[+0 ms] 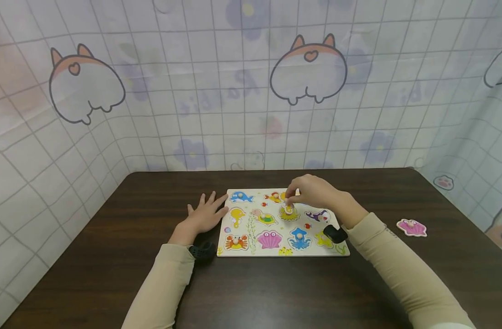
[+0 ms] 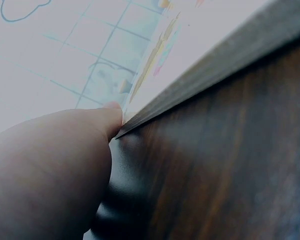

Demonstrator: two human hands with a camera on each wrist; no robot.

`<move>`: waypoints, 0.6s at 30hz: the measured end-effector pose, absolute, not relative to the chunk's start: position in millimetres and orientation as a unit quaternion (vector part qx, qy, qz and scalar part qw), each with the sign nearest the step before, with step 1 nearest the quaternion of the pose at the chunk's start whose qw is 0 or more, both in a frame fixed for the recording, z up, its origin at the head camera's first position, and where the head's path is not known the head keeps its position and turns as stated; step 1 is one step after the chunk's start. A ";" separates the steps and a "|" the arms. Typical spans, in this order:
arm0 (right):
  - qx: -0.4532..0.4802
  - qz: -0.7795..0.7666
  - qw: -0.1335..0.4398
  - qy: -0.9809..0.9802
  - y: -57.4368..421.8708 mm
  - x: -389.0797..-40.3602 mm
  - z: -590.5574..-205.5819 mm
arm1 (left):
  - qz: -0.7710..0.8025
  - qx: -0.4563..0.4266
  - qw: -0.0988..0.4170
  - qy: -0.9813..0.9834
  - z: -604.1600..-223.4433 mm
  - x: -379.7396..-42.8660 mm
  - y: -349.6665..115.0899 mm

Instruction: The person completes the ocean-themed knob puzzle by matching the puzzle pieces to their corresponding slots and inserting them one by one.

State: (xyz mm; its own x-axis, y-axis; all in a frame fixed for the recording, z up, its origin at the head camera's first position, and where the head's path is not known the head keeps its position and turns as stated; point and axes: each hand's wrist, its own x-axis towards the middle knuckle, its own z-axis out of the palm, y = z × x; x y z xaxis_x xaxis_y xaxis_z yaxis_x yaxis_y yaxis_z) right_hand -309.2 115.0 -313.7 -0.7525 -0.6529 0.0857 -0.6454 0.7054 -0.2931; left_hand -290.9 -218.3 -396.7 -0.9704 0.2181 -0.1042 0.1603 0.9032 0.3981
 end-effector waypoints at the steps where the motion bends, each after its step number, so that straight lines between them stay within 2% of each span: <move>1: -0.351 -0.153 0.014 0.924 111.0 -310.2 -314.4 | 0.197 0.097 0.074 0.973 -396.8 -290.9 -218.6; 18: -0.357 -0.150 0.043 0.921 52.8 -320.0 -325.1 | 0.191 0.098 0.075 0.974 -396.3 -290.7 -219.0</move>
